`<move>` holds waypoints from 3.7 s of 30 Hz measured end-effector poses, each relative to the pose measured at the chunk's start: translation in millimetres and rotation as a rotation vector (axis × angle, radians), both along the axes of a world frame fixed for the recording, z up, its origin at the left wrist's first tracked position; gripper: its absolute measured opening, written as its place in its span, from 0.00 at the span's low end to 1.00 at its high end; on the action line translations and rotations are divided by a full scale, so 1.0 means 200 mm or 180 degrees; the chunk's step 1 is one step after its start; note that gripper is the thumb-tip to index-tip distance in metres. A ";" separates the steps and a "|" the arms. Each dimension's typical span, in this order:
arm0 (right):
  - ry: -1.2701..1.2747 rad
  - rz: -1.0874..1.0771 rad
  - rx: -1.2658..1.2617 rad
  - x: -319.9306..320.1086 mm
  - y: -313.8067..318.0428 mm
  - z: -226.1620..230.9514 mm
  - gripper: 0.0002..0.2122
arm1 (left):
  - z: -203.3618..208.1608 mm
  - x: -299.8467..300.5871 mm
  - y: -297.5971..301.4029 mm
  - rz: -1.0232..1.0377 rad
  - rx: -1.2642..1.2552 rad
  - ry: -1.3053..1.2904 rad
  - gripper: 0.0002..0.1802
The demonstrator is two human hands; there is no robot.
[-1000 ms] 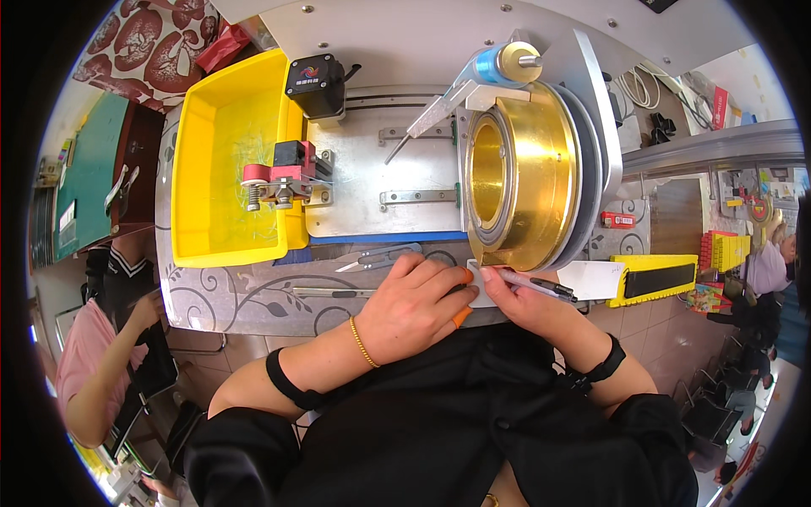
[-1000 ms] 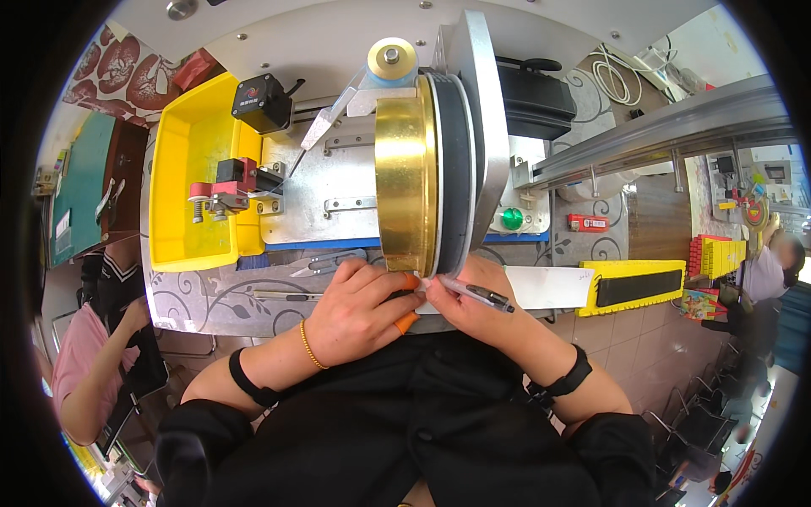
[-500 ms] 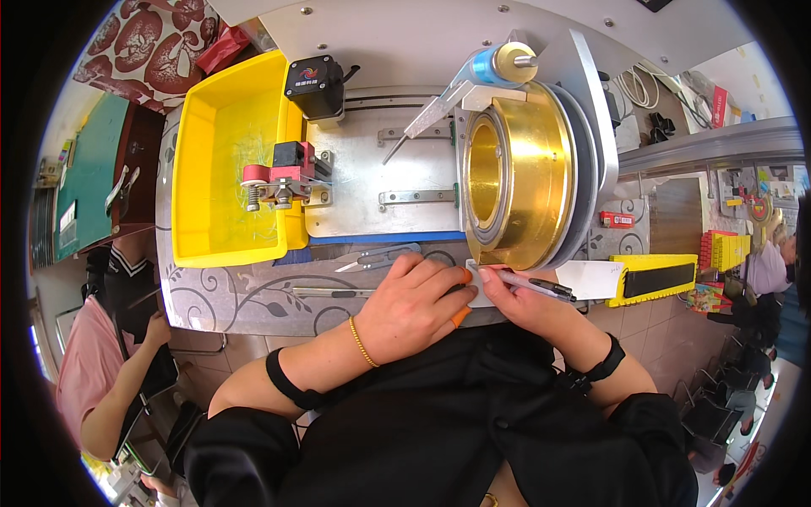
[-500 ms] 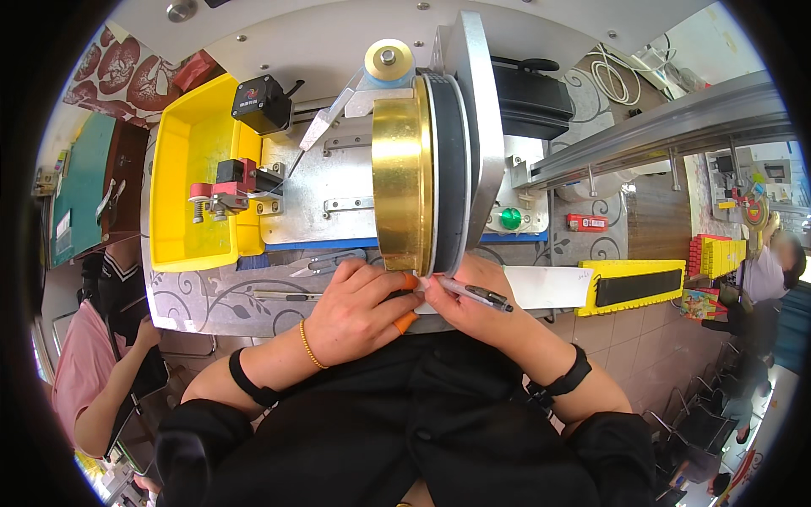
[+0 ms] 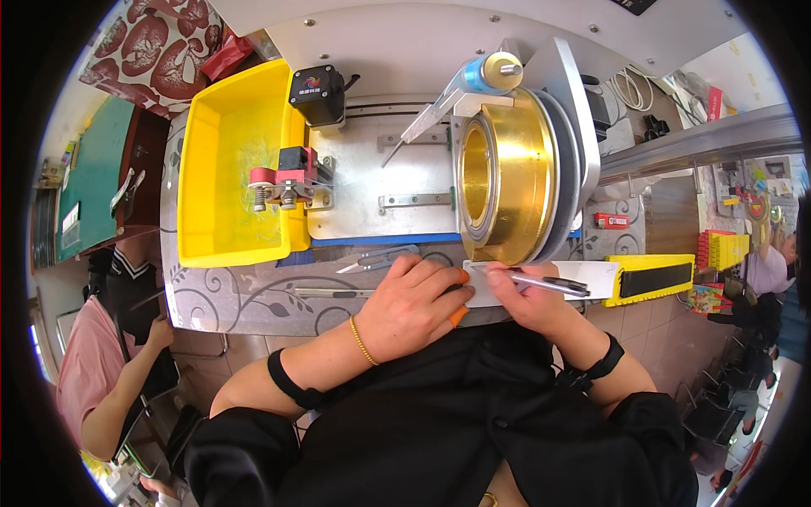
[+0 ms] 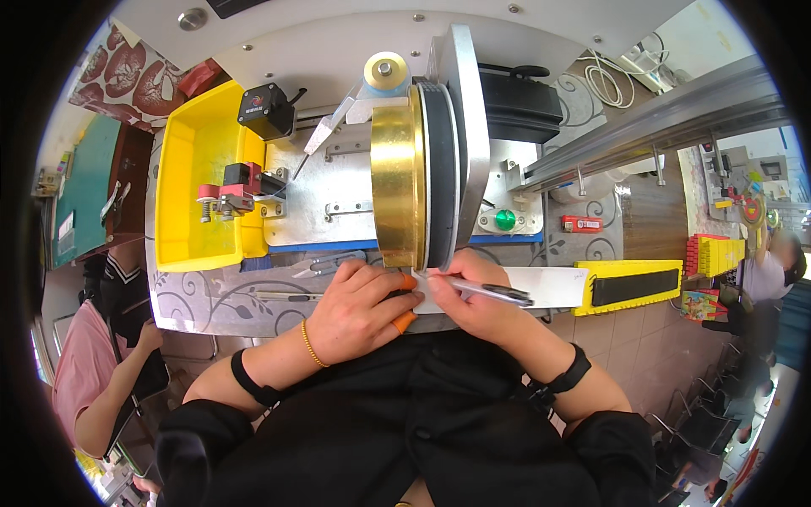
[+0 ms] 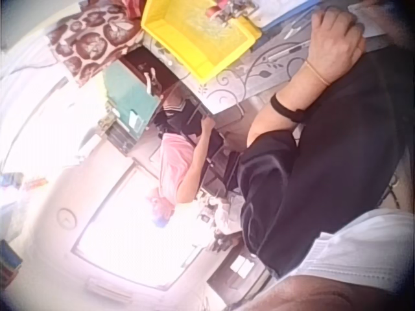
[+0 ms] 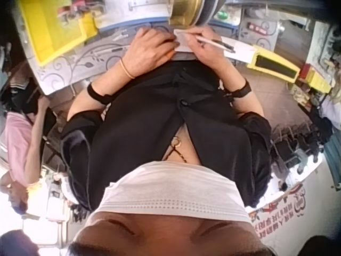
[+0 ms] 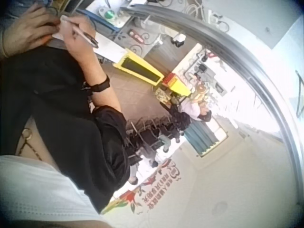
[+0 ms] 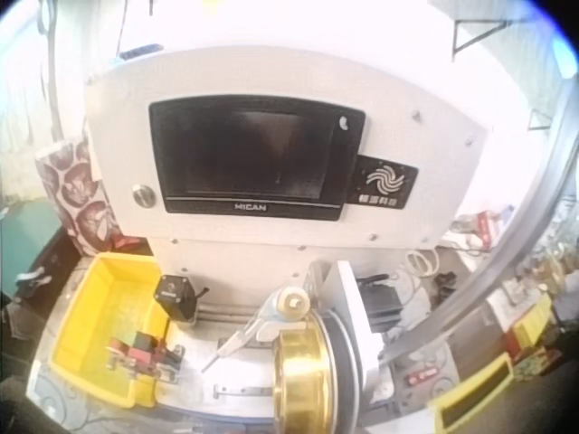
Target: Assembling and labeling yellow plastic components, likely electronic parts or sensors, using a winding machine and manual marking.
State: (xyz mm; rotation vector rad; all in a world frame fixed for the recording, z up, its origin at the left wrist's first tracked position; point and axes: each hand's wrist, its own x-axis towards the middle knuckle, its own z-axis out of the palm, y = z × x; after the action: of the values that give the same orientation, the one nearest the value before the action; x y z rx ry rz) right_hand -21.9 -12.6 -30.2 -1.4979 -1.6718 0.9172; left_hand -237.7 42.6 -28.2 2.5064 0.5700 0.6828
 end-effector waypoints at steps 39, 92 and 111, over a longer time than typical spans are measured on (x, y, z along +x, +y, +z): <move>-0.1953 -0.1598 0.0415 1.27 0.11 0.16 0.10 | -0.02 0.01 -0.05 0.0221 0.0161 -0.0196 0.16; 0.4216 0.5091 0.1062 -0.53 -0.16 1.31 0.12 | -0.05 0.03 -0.08 0.0437 0.0179 -0.0182 0.09; 0.3971 0.2349 0.2046 -0.53 -0.25 1.14 0.06 | -0.02 -0.01 -0.04 -0.0086 -0.0101 -0.0103 0.10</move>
State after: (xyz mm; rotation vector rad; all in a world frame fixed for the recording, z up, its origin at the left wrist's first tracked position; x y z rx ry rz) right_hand -128.5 -62.4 198.6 0.2443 -1.2472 1.1385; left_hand -239.1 35.3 -32.2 2.4649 0.5303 0.6974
